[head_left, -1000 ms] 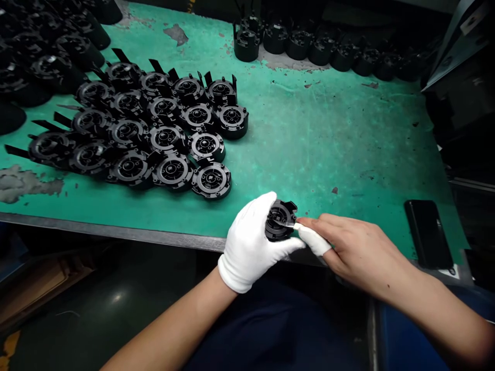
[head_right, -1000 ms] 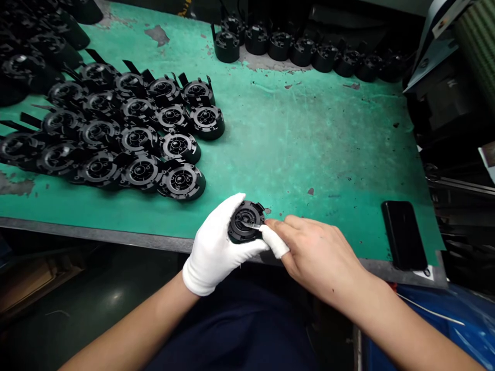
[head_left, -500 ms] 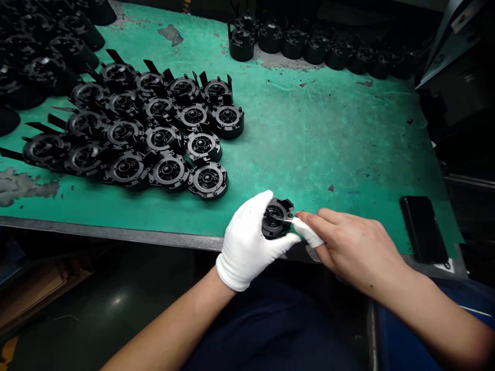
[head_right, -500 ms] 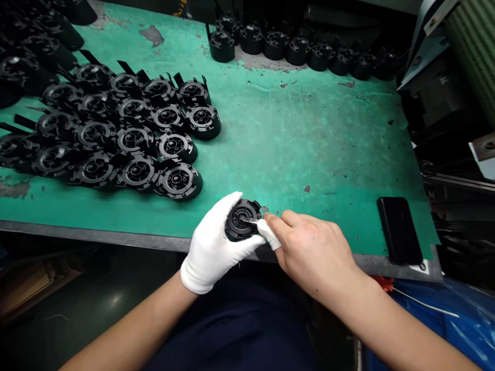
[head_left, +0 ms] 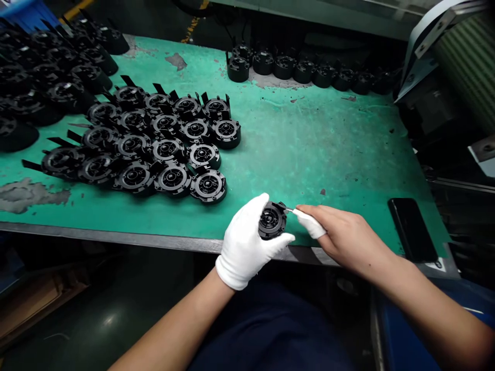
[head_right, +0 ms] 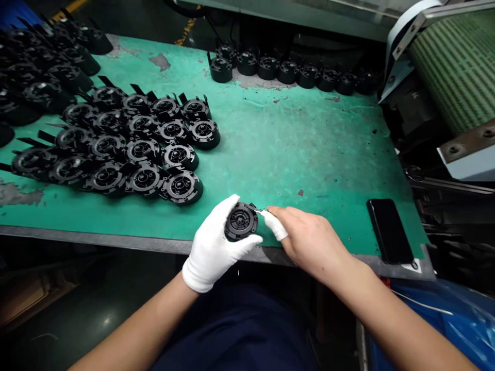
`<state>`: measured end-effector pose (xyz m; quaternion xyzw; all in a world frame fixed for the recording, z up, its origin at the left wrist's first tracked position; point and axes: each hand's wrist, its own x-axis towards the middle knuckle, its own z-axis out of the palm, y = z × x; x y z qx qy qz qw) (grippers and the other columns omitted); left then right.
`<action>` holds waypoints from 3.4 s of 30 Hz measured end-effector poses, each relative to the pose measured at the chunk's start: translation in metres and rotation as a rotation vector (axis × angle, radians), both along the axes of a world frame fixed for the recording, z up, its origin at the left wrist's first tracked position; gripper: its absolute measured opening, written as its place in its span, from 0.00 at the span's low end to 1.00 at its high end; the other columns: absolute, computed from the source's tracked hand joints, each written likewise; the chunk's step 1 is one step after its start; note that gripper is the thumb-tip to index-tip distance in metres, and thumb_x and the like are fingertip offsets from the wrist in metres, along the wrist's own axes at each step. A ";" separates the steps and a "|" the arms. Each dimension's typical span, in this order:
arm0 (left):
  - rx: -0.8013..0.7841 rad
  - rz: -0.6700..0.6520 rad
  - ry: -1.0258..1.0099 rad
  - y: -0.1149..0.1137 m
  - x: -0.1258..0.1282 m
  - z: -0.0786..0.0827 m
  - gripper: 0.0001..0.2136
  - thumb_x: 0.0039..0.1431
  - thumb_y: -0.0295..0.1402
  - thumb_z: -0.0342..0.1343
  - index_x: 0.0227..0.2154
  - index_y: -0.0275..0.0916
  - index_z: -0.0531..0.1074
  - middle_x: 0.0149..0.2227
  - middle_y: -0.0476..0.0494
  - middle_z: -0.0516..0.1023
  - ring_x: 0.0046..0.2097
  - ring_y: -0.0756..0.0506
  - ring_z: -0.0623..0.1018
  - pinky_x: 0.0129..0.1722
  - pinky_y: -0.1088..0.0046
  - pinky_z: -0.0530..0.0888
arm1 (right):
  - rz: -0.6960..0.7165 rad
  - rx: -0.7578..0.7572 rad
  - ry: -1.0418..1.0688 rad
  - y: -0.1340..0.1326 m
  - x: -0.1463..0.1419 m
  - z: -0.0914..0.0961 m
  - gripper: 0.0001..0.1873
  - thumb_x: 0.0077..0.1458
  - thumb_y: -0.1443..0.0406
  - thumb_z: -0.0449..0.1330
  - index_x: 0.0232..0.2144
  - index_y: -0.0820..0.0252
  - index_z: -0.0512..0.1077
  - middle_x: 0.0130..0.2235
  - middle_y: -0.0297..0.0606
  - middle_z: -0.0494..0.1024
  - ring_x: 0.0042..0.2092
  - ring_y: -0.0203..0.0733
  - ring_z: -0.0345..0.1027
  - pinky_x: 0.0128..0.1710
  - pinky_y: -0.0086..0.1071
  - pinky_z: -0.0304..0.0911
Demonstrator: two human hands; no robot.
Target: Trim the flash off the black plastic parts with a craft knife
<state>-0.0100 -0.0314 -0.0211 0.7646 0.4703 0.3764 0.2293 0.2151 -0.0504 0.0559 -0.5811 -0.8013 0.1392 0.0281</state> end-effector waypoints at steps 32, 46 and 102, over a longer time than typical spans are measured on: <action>-0.030 -0.002 -0.007 0.000 0.000 0.000 0.48 0.48 0.55 0.68 0.66 0.37 0.57 0.62 0.31 0.71 0.63 0.33 0.73 0.63 0.52 0.72 | 0.181 -0.130 -0.099 0.016 0.016 0.007 0.26 0.60 0.69 0.53 0.58 0.49 0.71 0.48 0.36 0.84 0.40 0.45 0.80 0.33 0.33 0.67; -0.016 0.023 -0.043 -0.003 0.002 0.001 0.45 0.49 0.54 0.68 0.65 0.37 0.60 0.62 0.32 0.72 0.62 0.34 0.74 0.63 0.52 0.73 | -0.031 -0.180 0.118 -0.029 -0.004 -0.003 0.27 0.59 0.72 0.52 0.59 0.52 0.70 0.53 0.38 0.82 0.48 0.48 0.79 0.44 0.38 0.74; -0.100 0.073 -0.080 -0.008 0.009 0.009 0.43 0.47 0.54 0.70 0.61 0.39 0.61 0.57 0.34 0.74 0.58 0.36 0.76 0.61 0.55 0.73 | -0.206 -0.403 0.399 -0.042 -0.023 -0.004 0.29 0.59 0.72 0.49 0.59 0.47 0.71 0.48 0.35 0.83 0.49 0.48 0.77 0.47 0.38 0.70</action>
